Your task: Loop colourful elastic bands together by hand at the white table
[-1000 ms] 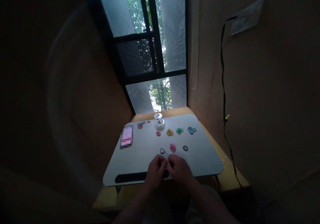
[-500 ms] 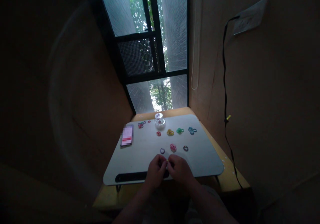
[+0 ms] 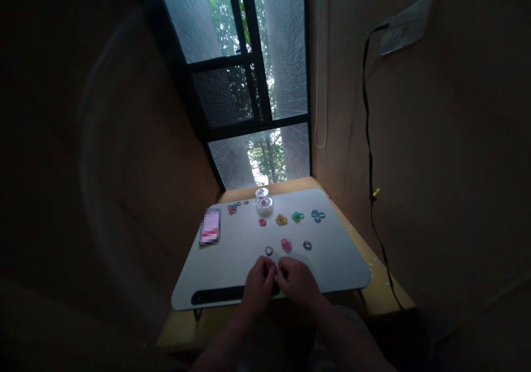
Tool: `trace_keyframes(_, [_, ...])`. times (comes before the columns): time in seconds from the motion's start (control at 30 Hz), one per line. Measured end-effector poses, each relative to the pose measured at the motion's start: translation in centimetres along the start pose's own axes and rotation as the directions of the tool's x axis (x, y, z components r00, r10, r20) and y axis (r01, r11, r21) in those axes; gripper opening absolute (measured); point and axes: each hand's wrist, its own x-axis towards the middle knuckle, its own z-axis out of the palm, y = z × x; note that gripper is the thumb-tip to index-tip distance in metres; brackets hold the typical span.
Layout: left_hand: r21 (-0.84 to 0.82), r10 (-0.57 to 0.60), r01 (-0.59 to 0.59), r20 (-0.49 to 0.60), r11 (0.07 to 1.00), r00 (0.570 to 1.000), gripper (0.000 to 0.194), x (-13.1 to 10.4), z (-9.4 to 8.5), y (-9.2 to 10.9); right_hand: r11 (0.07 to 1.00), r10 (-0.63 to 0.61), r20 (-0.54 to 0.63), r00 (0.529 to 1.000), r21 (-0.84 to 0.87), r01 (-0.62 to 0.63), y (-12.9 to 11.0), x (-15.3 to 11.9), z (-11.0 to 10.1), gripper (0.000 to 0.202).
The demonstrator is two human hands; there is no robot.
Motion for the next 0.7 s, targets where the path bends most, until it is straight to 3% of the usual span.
trace_keyframes(0.7, [0.010, 0.016, -0.016, 0.029, 1.000, 0.999, 0.010, -0.31, -0.19, 0.46, 1.000, 0.019, 0.005, 1.000, 0.017, -0.020, 0.01, 0.00, -0.09, 0.017])
